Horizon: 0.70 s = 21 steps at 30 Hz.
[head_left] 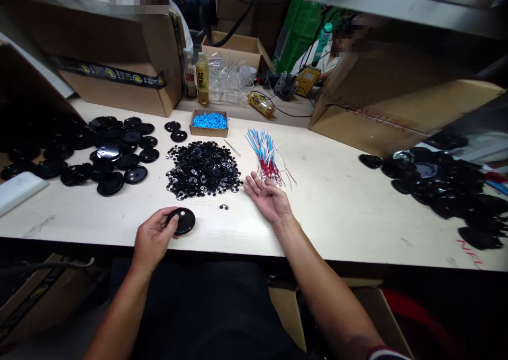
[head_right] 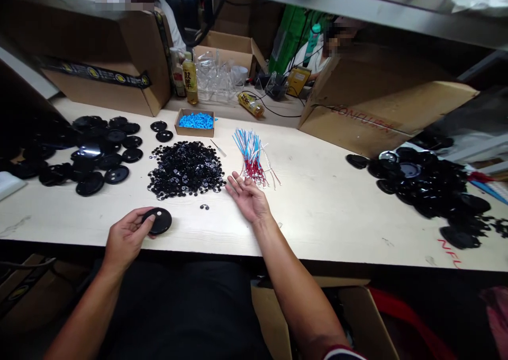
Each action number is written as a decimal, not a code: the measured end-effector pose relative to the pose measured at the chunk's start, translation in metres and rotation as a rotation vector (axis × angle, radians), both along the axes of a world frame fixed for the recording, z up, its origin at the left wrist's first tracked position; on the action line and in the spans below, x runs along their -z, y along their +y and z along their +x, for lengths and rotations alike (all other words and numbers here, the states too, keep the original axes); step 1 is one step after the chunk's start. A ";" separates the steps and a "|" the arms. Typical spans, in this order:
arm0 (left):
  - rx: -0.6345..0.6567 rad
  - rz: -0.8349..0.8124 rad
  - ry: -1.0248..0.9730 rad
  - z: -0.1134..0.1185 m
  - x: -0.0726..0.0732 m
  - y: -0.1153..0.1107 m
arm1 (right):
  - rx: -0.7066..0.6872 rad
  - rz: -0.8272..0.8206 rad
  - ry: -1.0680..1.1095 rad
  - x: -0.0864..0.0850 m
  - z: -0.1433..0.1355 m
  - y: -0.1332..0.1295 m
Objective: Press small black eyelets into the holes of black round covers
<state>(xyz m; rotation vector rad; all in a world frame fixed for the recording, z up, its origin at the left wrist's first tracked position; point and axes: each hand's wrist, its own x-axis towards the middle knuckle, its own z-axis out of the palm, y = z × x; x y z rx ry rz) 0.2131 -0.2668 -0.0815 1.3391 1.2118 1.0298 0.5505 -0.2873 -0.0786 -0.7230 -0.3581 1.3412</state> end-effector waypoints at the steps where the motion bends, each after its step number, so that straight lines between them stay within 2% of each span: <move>1: -0.004 0.002 0.000 0.000 0.000 0.000 | 0.002 -0.001 0.003 0.000 0.000 0.000; 21: 0.020 0.036 -0.018 -0.003 0.004 -0.001 | -0.009 0.056 -0.128 0.004 0.000 -0.002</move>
